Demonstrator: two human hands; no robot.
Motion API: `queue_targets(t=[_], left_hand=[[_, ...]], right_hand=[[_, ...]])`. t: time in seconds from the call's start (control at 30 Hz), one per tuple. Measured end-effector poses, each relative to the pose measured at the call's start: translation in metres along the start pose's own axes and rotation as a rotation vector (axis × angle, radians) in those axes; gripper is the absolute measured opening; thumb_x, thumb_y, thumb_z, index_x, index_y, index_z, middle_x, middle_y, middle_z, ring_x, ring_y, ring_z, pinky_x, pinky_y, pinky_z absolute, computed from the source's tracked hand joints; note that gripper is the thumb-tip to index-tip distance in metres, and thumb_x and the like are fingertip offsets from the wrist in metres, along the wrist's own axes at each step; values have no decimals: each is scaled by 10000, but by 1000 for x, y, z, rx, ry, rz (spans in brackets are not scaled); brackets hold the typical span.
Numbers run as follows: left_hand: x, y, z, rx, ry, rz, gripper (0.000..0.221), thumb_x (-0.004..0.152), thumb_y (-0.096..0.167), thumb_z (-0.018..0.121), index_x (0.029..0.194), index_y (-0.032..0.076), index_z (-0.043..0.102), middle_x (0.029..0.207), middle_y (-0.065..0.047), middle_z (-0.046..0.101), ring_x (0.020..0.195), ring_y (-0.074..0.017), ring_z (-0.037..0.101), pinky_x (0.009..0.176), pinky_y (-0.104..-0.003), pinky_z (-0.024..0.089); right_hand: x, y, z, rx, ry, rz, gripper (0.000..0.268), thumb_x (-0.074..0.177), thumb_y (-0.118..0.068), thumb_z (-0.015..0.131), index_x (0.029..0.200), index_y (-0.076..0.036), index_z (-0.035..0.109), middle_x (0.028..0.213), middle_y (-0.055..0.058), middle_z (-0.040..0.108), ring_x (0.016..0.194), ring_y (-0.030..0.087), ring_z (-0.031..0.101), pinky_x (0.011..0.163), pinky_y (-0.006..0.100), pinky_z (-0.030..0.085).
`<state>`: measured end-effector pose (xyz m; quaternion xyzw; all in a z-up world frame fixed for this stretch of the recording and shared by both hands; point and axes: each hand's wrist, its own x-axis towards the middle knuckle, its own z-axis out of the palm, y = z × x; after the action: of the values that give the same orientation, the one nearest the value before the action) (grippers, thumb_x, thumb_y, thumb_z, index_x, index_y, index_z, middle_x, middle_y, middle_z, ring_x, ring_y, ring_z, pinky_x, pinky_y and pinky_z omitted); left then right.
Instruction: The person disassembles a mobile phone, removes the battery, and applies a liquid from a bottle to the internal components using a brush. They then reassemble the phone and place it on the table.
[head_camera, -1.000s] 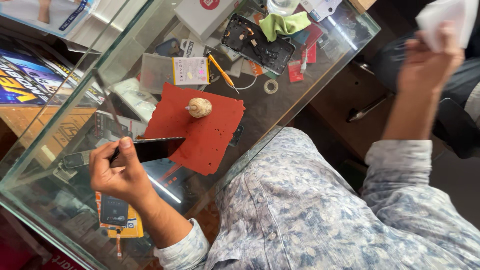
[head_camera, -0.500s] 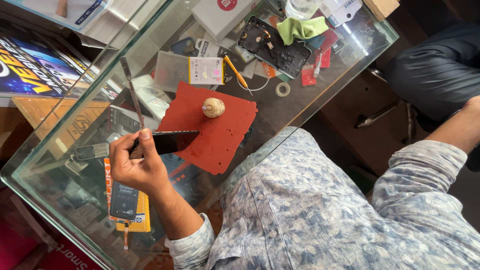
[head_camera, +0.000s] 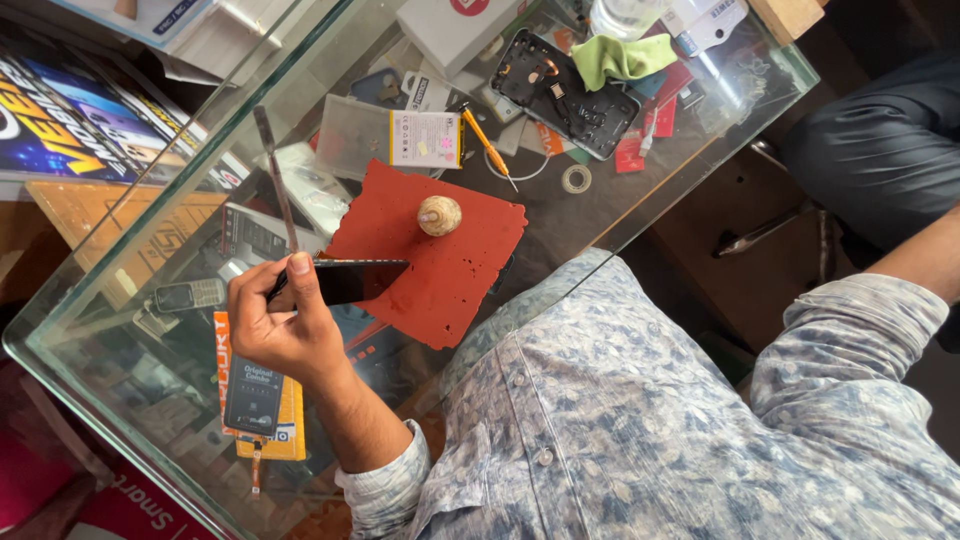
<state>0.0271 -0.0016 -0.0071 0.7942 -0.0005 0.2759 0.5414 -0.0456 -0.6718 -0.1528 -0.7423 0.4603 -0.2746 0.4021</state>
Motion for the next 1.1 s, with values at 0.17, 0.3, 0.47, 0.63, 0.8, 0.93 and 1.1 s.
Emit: queue_targets(t=[0.17, 0.3, 0.47, 0.63, 0.8, 0.93, 1.1], left_hand=[[1, 2, 1, 29, 15, 5, 217, 1020, 78, 797, 1005, -105, 681, 1045, -107, 636, 873, -142, 668, 706, -262, 626], [2, 3, 1, 43, 22, 3, 209, 1027, 74, 793, 1005, -105, 689, 1040, -101, 642, 871, -146, 669, 712, -262, 626], [3, 3, 5, 30, 20, 1, 186, 1015, 71, 808, 1015, -81, 699, 1039, -93, 649, 910, -147, 660, 733, -268, 605], [1, 6, 5, 65, 20, -8, 172, 992, 77, 833, 1002, -42, 710, 1023, -78, 662, 912, -142, 654, 709, -248, 564], [-1, 11, 0, -19, 34, -113, 194, 981, 118, 834, 1000, -28, 707, 1024, -74, 669, 866, -121, 661, 730, -254, 563], [0, 14, -5, 18, 7, -114, 196, 988, 139, 822, 1003, -24, 715, 1016, -73, 670, 860, -119, 657, 712, -247, 560], [1, 13, -8, 26, -3, -96, 200, 996, 161, 825, 1012, -8, 720, 1025, -57, 673, 886, -111, 657, 731, -252, 558]], right_hand=[[-32, -23, 12, -185, -19, -64, 350, 1041, -97, 757, 1340, -13, 594, 1209, 121, 728, 918, 176, 756, 743, 301, 570], [-37, -26, 13, -381, -11, -192, 353, 1038, -95, 761, 1342, -29, 594, 1221, 108, 734, 919, 165, 756, 749, 296, 563], [-118, -102, 47, -459, -33, -622, 359, 1033, -94, 766, 1345, -50, 594, 1236, 92, 741, 921, 151, 756, 757, 289, 555], [-252, -199, 114, 58, -794, -828, 366, 1028, -92, 771, 1348, -70, 595, 1251, 76, 748, 922, 137, 756, 764, 282, 546], [-315, -247, 158, 213, -1216, -908, 717, 831, -81, 865, 1456, -44, 515, 1339, 145, 610, 1160, 305, 606, 944, 388, 538], [-324, -256, 169, 330, -1078, -1171, 630, 868, -82, 870, 1392, -44, 522, 1338, 122, 652, 1221, 345, 626, 1052, 442, 537], [-327, -281, 138, 365, -1297, -1114, 623, 842, -70, 832, 1395, 23, 561, 1226, 192, 626, 1029, 316, 698, 853, 397, 599]])
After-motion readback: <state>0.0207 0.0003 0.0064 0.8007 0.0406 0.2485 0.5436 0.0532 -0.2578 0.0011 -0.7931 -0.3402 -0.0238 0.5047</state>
